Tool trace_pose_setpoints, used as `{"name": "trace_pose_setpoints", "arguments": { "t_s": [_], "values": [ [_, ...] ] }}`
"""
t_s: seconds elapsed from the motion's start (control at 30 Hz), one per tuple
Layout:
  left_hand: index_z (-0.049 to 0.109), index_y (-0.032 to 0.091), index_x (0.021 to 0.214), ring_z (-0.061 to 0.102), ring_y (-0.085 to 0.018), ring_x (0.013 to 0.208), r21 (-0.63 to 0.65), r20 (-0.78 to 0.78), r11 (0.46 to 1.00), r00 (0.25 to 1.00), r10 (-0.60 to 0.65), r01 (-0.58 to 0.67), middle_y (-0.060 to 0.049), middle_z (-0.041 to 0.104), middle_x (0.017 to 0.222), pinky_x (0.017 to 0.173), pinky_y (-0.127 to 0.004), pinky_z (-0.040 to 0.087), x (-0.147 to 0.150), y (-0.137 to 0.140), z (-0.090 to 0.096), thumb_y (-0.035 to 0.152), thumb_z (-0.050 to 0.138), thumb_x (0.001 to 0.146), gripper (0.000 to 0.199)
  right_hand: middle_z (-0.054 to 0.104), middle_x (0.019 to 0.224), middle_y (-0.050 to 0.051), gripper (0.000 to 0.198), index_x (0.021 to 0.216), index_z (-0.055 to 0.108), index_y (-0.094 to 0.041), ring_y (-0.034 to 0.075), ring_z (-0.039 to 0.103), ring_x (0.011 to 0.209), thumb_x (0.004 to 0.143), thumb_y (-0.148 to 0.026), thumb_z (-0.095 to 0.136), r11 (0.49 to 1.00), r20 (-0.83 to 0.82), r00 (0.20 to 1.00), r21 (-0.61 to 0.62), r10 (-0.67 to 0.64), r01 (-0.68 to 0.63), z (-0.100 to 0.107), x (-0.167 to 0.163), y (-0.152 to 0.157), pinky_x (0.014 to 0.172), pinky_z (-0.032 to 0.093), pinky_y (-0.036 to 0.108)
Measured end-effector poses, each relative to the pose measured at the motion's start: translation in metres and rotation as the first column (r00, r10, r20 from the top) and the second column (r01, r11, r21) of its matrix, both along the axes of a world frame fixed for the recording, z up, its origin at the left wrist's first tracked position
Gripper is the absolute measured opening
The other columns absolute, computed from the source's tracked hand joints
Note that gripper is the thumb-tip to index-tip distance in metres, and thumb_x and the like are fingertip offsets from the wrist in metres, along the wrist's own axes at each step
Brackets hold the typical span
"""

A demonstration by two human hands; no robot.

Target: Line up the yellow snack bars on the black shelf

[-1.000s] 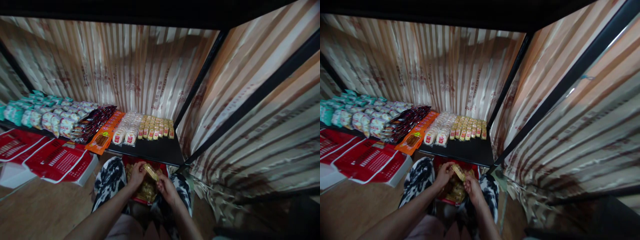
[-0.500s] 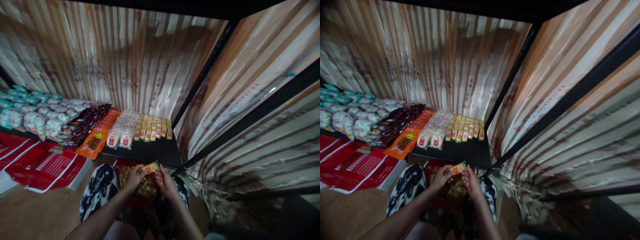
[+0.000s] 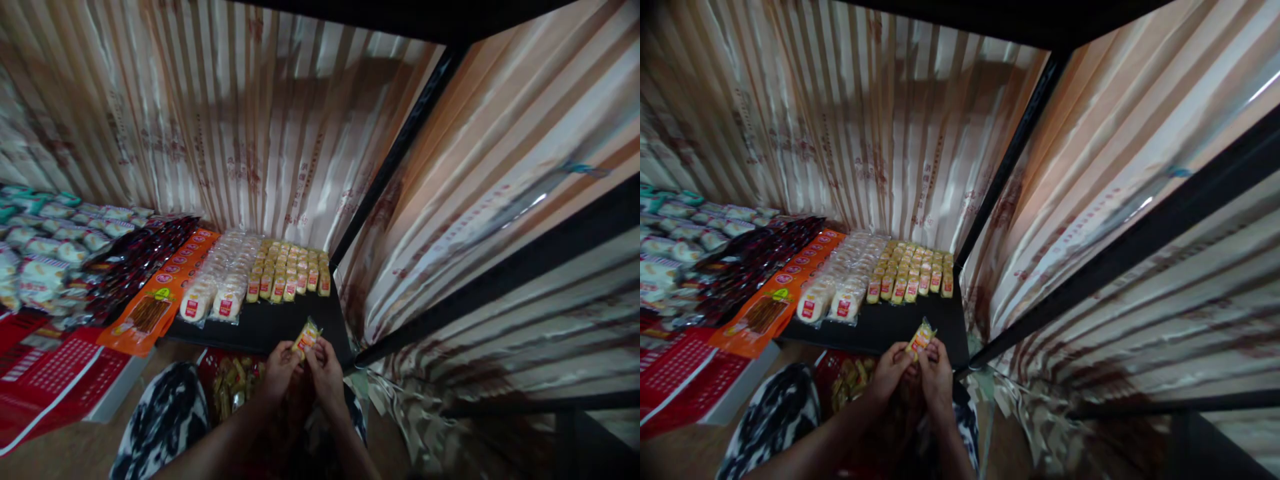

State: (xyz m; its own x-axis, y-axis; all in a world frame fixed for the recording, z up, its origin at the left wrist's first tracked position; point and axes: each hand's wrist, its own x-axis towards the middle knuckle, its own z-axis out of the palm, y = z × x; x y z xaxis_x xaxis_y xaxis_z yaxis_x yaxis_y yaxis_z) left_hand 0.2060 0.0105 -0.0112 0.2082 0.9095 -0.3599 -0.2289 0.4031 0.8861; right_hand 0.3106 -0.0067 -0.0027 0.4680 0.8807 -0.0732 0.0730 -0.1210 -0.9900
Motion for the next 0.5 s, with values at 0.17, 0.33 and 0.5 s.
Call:
{"name": "trace_pose_setpoints", "arguments": {
  "t_s": [0.17, 0.33, 0.5],
  "values": [
    [0.054, 0.012, 0.107, 0.059, -0.011, 0.063, 0.124, -0.321, 0.991, 0.943, 0.088, -0.05, -0.009, 0.06, 0.099, 0.056, -0.022, 0.047, 0.017, 0.026, 0.006, 0.028, 0.052, 0.075, 0.036, 0.066, 0.085, 0.005, 0.042, 0.097, 0.054, -0.017, 0.017, 0.063, 0.077, 0.066, -0.045, 0.061, 0.999, 0.08, 0.997, 0.027, 0.017, -0.019, -0.005, 0.021, 0.041, 0.071, 0.051, 0.029],
    [0.055, 0.015, 0.109, 0.057, -0.016, 0.099, 0.451, -0.534, 0.891, 0.814, 0.227, 0.047, -0.01, 0.056, 0.113, 0.092, -0.03, 0.044, 0.025, 0.043, 0.017, 0.012, 0.041, 0.077, 0.035, 0.066, 0.081, 0.006, 0.041, 0.097, 0.056, -0.017, 0.018, 0.063, 0.076, 0.067, -0.045, 0.056, 1.0, 0.198, 0.98, 0.026, 0.003, -0.008, -0.009, 0.034, 0.083, 0.07, 0.051, 0.029],
    [0.055, 0.017, 0.111, 0.048, -0.016, 0.116, 0.514, -0.566, 0.838, 0.807, 0.17, 0.183, -0.008, 0.054, 0.123, 0.103, -0.033, 0.036, 0.034, 0.063, 0.012, 0.008, 0.039, 0.075, 0.041, 0.065, 0.083, 0.007, 0.046, 0.101, 0.057, -0.015, 0.019, 0.062, 0.076, 0.067, -0.047, 0.052, 1.0, 0.296, 0.955, 0.017, 0.005, -0.011, -0.013, 0.042, 0.116, 0.074, 0.049, 0.033]
  ]
}}
